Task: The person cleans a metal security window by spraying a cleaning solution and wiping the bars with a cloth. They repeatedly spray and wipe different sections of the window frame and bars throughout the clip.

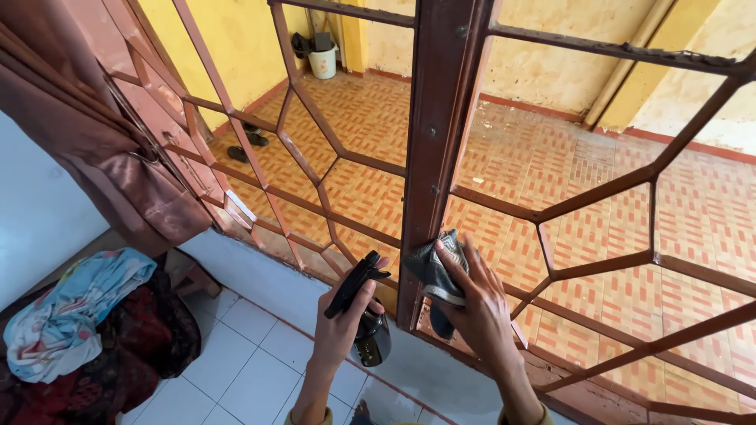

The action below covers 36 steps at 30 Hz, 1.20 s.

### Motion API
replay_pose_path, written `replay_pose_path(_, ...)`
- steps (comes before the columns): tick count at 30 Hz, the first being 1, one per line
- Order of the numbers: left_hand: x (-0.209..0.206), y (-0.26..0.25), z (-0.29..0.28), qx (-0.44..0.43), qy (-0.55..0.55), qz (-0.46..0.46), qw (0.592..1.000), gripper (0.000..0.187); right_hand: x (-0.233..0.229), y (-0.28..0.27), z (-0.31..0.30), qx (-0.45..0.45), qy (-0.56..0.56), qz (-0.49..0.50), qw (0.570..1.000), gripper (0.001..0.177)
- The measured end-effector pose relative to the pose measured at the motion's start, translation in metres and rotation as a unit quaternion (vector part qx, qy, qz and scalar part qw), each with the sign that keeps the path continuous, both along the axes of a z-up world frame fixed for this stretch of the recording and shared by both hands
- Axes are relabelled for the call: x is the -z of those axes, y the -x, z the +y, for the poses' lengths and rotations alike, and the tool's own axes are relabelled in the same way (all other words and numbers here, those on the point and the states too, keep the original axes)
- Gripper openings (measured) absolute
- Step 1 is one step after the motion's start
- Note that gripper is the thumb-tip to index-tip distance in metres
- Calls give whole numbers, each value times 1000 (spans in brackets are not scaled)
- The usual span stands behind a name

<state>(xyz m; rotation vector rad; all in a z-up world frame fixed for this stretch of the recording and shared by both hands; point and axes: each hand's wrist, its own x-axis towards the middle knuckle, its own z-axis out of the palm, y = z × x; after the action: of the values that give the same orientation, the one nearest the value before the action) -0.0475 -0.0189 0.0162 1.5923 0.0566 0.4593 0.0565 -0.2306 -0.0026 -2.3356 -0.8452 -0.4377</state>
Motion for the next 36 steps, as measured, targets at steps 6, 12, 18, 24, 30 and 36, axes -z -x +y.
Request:
replay_pose_path(6, -7, 4, -1, -10, -15, -12, 1000, 49, 22, -13, -8, -25, -90, -26, 995, 74)
replay_pose_path(12, -2, 3, 7, 4, 92, 7, 996, 48, -50, 18, -17, -29, -117, -190, 974, 43)
replay_pose_path(18, 0, 6, 12, -14, 51, -6, 999, 51, -191, 17, 0, 7, -7, -414, 910, 41)
replay_pose_path(24, 0, 7, 11, -18, 47, -4, 999, 52, -214, -16, 29, 83, 144, -472, 866, 62)
replay_pose_path(30, -6, 11, 11, 3, 42, 10, 999, 53, -201, -22, 9, 1, 137, -433, 891, 54)
replay_pose_path(36, -11, 2, 5, 1, 50, 11, 999, 54, -244, -20, 36, 106, 159, -582, 790, 27)
